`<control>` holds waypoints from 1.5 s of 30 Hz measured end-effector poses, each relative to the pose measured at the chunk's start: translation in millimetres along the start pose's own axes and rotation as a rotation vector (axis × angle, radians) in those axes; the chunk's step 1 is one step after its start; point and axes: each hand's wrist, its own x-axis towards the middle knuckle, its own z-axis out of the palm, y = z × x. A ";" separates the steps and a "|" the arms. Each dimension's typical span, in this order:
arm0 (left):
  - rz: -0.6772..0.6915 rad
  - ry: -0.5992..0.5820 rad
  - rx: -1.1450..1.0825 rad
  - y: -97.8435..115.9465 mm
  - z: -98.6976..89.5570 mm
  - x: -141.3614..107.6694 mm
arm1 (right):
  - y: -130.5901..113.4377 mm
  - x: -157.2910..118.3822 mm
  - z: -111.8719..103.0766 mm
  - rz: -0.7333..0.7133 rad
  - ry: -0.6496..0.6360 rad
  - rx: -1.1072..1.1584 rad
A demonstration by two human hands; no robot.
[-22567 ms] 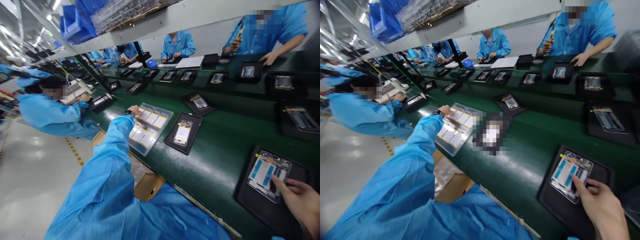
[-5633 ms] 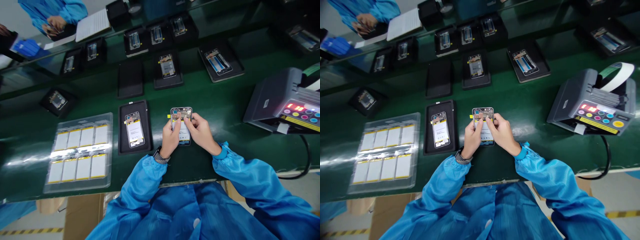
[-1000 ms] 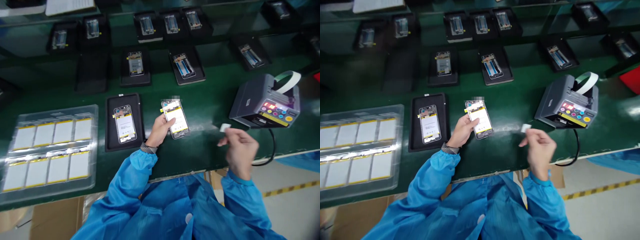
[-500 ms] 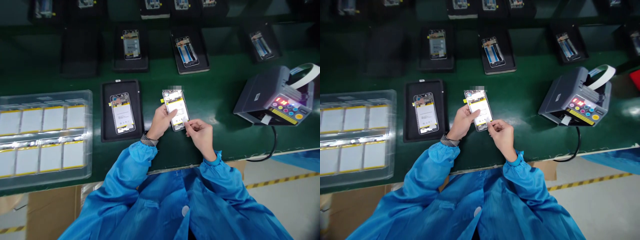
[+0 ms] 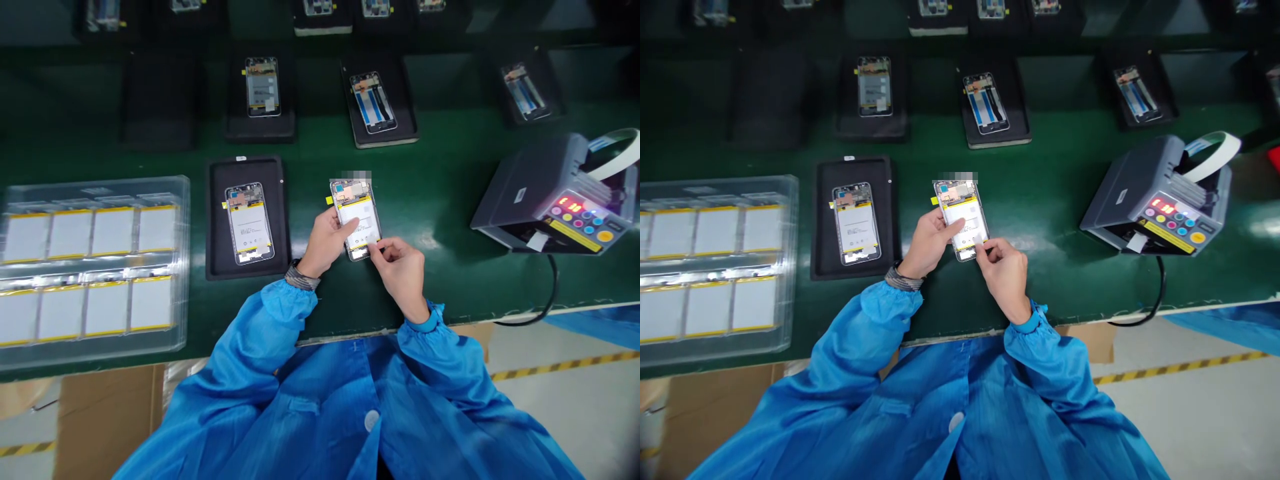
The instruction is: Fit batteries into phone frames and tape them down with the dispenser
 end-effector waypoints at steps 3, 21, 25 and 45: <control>-0.007 -0.010 0.001 -2.5 -1.4 1.7 | -3.8 1.9 -4.7 -0.008 -0.005 -0.157; -0.013 -0.054 -0.062 16.9 -1.6 -4.3 | -10.4 38.6 -13.9 0.126 -0.429 0.468; -0.006 -0.030 -0.051 24.7 -4.0 -5.3 | -13.8 43.0 -9.6 0.071 -0.463 0.465; -0.043 0.054 0.368 161.6 -116.0 11.6 | -63.9 82.1 85.7 -0.082 -0.678 0.588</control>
